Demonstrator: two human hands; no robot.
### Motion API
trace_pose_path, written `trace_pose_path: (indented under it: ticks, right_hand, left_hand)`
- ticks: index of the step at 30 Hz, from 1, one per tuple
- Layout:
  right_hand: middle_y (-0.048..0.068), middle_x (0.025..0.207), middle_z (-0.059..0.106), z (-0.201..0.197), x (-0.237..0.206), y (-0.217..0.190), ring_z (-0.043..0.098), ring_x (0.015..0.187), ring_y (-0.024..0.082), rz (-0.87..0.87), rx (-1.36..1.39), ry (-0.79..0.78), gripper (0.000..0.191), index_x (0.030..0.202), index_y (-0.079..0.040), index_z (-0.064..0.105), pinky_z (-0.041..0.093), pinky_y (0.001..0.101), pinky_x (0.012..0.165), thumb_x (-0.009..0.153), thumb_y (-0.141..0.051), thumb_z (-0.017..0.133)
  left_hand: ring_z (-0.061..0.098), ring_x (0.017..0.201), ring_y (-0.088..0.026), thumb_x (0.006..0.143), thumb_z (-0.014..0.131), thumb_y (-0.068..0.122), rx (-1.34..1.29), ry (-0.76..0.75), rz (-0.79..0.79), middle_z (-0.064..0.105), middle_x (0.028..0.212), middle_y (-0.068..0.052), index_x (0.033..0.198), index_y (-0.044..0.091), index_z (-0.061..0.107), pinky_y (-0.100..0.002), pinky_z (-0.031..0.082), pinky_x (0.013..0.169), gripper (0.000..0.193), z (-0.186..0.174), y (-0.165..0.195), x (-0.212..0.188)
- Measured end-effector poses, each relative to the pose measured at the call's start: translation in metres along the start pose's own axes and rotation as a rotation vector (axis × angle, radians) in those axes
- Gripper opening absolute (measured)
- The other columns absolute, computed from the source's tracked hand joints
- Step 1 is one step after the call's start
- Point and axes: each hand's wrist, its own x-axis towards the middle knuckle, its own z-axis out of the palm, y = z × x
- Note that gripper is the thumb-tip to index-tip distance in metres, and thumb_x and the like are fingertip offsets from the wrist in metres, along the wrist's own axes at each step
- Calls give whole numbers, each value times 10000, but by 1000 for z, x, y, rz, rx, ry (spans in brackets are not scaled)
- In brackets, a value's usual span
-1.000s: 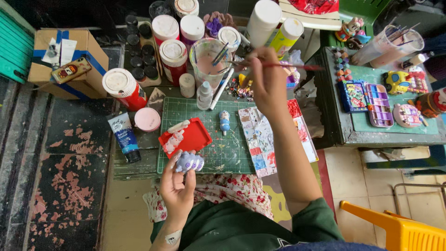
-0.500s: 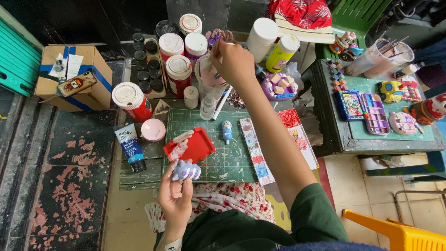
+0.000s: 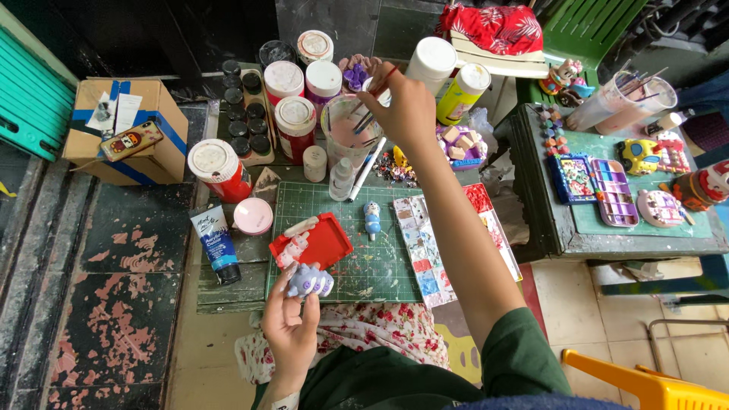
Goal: The person paints a small purple figurine with a fine brush, applying white and purple paint to its surface. They repeatedly dip the brush into a water container and reload paint from a palette while rotating the figurine to reach different areas.
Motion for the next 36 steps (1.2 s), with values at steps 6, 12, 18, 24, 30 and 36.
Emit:
trace_pose_path:
  ticks: [6,12,18,24,30,36]
  right_hand:
    - [46,852,763,-6,-10,1,731,747,309,-101,33,-79,269,953,-104,622,552,452,634,878,-279,812]
    - [62,786,739,-7,-19,1,717,693,297,-90,-79,-83,184,946,-150,681,550,444,611,915,-276,811]
    - [12,773,752,-18,-19,-5,720,684,252,-111,5,-77,218,848,-133,710,543,409,592,853,-301,848]
    - [67,899,717,-24,-23,1,659,667,185,-164,114,77,147,913,-94,748,496,323,591,898,-161,878]
    - [63,926,601,-42,-135,-6,545,743,89,127,717,376,101,1131,-15,531,423,230,666,1188,-92,562]
    - [129,1012,706,-15,-307,-70,650,769,194,56,905,-135,175,1012,-1,571,542,317,709,1105,-140,519]
  left_hand:
    - [635,1301,-275,1005,579,-6,13,12,21,625,1400,-249,1502,-48,426,-423,491,1129,522,1,4,5]
    - [637,1256,-249,1033,553,23,0,119,-7,637,1357,-208,1523,-40,416,-408,503,1111,513,-8,13,15]
    - [623,1279,-225,1039,541,19,10,138,17,625,1382,-186,1511,-39,409,-374,478,1121,494,-14,18,20]
    - [613,1248,-230,1059,545,40,23,262,66,608,1386,-209,1545,-18,379,-396,521,1094,517,-33,22,23]
    - [599,1320,-268,1057,515,-9,-27,406,105,553,1446,-186,1575,14,378,-425,556,1100,536,-66,30,25]
    - [600,1349,-278,1057,503,-30,-14,506,95,533,1465,-152,1590,42,361,-429,572,1039,557,-87,34,24]
